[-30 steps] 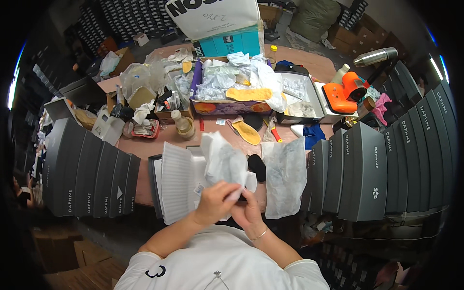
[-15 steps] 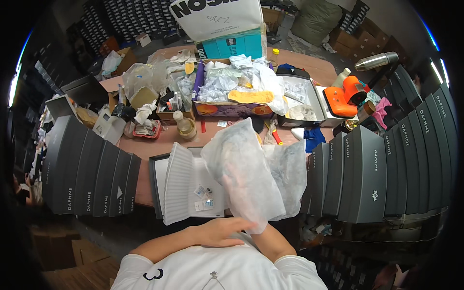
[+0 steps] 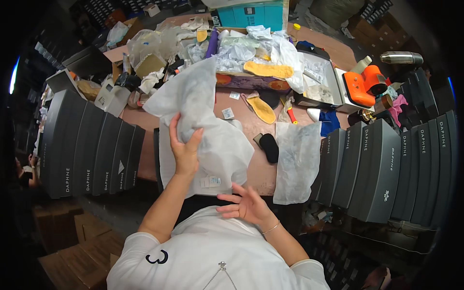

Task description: Packing pairs of high-heel shoes into boxes using tissue paper and foam inserts.

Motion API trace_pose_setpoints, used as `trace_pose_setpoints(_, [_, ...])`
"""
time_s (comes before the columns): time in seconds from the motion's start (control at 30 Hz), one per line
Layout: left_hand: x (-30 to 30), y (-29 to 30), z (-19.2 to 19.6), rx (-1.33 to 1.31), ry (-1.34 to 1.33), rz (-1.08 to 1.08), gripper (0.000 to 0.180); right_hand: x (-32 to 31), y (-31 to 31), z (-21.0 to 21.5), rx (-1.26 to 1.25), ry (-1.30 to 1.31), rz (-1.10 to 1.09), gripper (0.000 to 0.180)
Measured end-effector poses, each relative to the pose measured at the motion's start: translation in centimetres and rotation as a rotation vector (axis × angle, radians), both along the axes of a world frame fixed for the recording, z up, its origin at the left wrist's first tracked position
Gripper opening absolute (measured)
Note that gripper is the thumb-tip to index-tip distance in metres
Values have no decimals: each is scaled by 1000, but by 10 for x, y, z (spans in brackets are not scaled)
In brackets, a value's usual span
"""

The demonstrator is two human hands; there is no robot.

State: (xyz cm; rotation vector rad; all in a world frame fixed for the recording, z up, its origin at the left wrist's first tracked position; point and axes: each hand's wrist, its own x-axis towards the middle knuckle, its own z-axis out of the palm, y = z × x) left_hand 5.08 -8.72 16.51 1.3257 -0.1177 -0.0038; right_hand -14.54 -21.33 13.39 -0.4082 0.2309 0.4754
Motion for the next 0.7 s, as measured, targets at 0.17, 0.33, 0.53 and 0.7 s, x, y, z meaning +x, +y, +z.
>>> trace_pose_setpoints(0.17, [-95, -22, -19, 232, -61, -409, 85, 31, -7, 8, -34, -88, -632, 77])
trace_pose_setpoints(0.33, [-70, 25, -55, -46, 466, -1261, 46, 3, -23, 0, -713, 87, -684, 50])
trace_pose_setpoints(0.53, [-33, 16, -183, 1353, -313, -723, 38, 2, -47, 0, -713, 41, -696, 44])
trace_pose_setpoints(0.7, [17, 11, -118, 638, -48, -579, 58, 27, -30, -18, -318, -96, -550, 41])
